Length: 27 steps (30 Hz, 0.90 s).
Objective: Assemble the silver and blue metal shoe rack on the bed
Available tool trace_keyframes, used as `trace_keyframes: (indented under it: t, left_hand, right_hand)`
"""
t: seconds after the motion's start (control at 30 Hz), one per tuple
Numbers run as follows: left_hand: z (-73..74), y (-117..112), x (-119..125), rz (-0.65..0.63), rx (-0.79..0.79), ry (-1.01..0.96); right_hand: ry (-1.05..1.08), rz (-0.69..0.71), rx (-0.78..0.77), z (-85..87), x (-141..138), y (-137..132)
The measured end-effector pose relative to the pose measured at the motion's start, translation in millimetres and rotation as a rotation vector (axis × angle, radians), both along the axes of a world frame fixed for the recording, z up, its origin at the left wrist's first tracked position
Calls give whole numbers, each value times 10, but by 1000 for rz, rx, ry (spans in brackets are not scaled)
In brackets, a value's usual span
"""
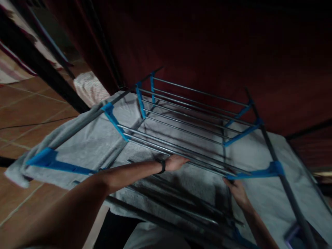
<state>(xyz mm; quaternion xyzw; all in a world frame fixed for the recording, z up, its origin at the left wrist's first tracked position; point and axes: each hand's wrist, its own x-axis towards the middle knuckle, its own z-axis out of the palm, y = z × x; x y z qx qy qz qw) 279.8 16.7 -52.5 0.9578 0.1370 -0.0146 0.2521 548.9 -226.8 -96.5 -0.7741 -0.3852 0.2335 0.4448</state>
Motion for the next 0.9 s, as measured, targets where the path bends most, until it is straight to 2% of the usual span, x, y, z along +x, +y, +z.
trace_keyframes:
  t: [0.13, 0.27, 0.43, 0.7, 0.9]
  left_hand:
    - [-96, 65, 8, -7, -57, 4]
    - [-122, 90, 2, 2, -97, 1]
    - [-156, 114, 0, 4, -130, -5]
    - [-140, 121, -23, -15, -117, 6]
    - [-149, 126, -4, 20, -140, 18]
  right_hand:
    - [-2, -50, 36, -27, -88, 67]
    - [5, -57, 63, -65, -117, 67]
    - [-2, -41, 93, -33, -146, 92]
    - [-25, -33, 104, -44, -157, 85]
    - [-38, -28, 112, -48, -156, 89]
